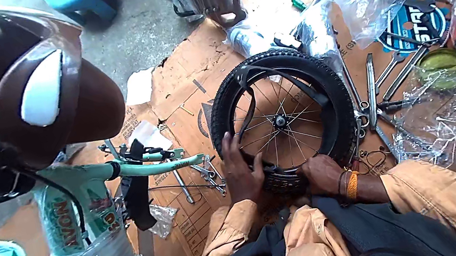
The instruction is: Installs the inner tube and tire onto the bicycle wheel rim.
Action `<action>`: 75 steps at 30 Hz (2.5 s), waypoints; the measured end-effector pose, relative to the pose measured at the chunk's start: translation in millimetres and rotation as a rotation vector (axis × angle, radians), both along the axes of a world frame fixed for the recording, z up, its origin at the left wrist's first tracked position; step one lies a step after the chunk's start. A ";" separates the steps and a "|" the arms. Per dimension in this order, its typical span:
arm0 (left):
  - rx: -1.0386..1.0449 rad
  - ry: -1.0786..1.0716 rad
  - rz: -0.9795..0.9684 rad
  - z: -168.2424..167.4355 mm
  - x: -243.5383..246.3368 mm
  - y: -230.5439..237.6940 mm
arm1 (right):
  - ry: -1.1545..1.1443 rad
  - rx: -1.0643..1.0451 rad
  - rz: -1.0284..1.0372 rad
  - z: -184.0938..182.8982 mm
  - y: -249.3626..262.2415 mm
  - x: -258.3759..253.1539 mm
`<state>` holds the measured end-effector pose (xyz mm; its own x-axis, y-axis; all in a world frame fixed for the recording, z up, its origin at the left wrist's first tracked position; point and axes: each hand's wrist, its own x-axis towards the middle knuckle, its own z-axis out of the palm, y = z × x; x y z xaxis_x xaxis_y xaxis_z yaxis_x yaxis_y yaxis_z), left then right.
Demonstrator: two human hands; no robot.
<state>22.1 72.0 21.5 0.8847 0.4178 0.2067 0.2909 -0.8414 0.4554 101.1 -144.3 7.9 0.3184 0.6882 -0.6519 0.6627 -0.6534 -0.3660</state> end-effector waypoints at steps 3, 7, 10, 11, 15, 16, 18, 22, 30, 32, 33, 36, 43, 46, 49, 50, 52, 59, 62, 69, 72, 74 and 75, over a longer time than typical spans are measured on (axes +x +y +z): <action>-0.077 0.069 0.153 3.7 4.9 -0.3 | -0.018 -0.031 0.015 0.6 0.2 -1.1; -0.178 0.288 0.155 6.3 10.4 15.6 | -0.032 -0.019 0.026 -5.6 -3.5 0.3; -0.182 0.235 -0.100 2.5 23.8 10.9 | -0.036 0.019 0.020 -8.2 -3.8 -0.4; -0.183 0.241 -0.187 1.2 27.8 3.6 | -0.045 0.034 0.018 -8.8 -5.0 -2.1; 0.093 0.201 -0.286 -3.8 17.8 -23.3 | -0.090 0.126 0.012 -10.5 -12.3 -8.8; 0.157 0.163 -0.362 -4.5 10.9 -25.6 | -0.106 0.154 0.014 -13.3 -14.7 -9.5; 0.231 0.195 -0.617 -9.2 -7.9 -32.4 | -0.128 0.200 0.023 -19.5 -20.5 -12.9; 0.190 0.612 -0.953 -18.8 -9.5 -37.4 | -0.146 0.234 0.067 -23.8 -22.5 -11.8; 0.212 0.758 -0.920 -27.3 3.0 -44.2 | -0.128 0.169 0.154 -19.0 -23.0 -5.9; 0.176 0.805 -0.918 -26.9 3.2 -42.4 | -0.127 0.148 0.165 -14.6 -19.6 -6.4; 0.156 0.833 -0.911 -25.6 4.0 -41.7 | -0.125 0.146 0.161 -12.9 -18.0 -6.5; 0.146 0.858 -0.896 -22.5 4.1 -42.2 | -0.155 0.174 0.162 -15.4 -17.1 -7.7; 0.180 0.747 -0.904 -23.5 -3.0 -37.3 | -0.215 0.399 0.212 -13.9 -48.4 28.0; 0.177 0.751 -0.891 -24.3 -3.7 -31.1 | -0.370 0.538 0.161 -7.6 -76.3 68.4; 0.147 0.943 -0.854 -10.8 8.9 -36.9 | -0.382 0.471 0.197 -5.7 -86.1 84.7; 0.138 1.003 -0.834 -5.5 13.9 -41.0 | -0.366 0.449 0.212 -6.7 -85.3 81.6; 0.151 1.090 -0.793 -2.0 20.1 -49.6 | -0.322 0.423 0.226 -9.0 -80.2 72.1; 0.116 0.882 -0.814 -15.3 0.4 -53.6 | -0.356 0.437 0.224 -16.3 -70.5 84.4; 0.133 0.842 -0.815 -18.5 -2.2 -54.4 | -0.383 0.406 0.244 -14.3 -65.2 93.5; 0.138 1.079 -0.760 -8.0 14.5 -62.4 | -0.380 0.261 0.238 -9.9 -49.1 103.0; 0.128 1.170 -0.747 -3.2 22.1 -64.8 | -0.396 0.223 0.174 -11.7 -49.0 97.4; 0.146 1.167 -0.763 -4.2 23.5 -64.4 | -0.393 0.190 0.175 -14.6 -48.5 96.8; 0.145 1.165 -0.770 -4.5 23.4 -63.7 | -0.386 0.192 0.189 -15.0 -48.2 98.5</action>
<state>45.5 8.3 17.0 0.5702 -0.2058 -0.7953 -0.1135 -0.9786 0.1718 199.5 -192.5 -7.1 0.3695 0.8542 -0.3658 0.8751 -0.4523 -0.1722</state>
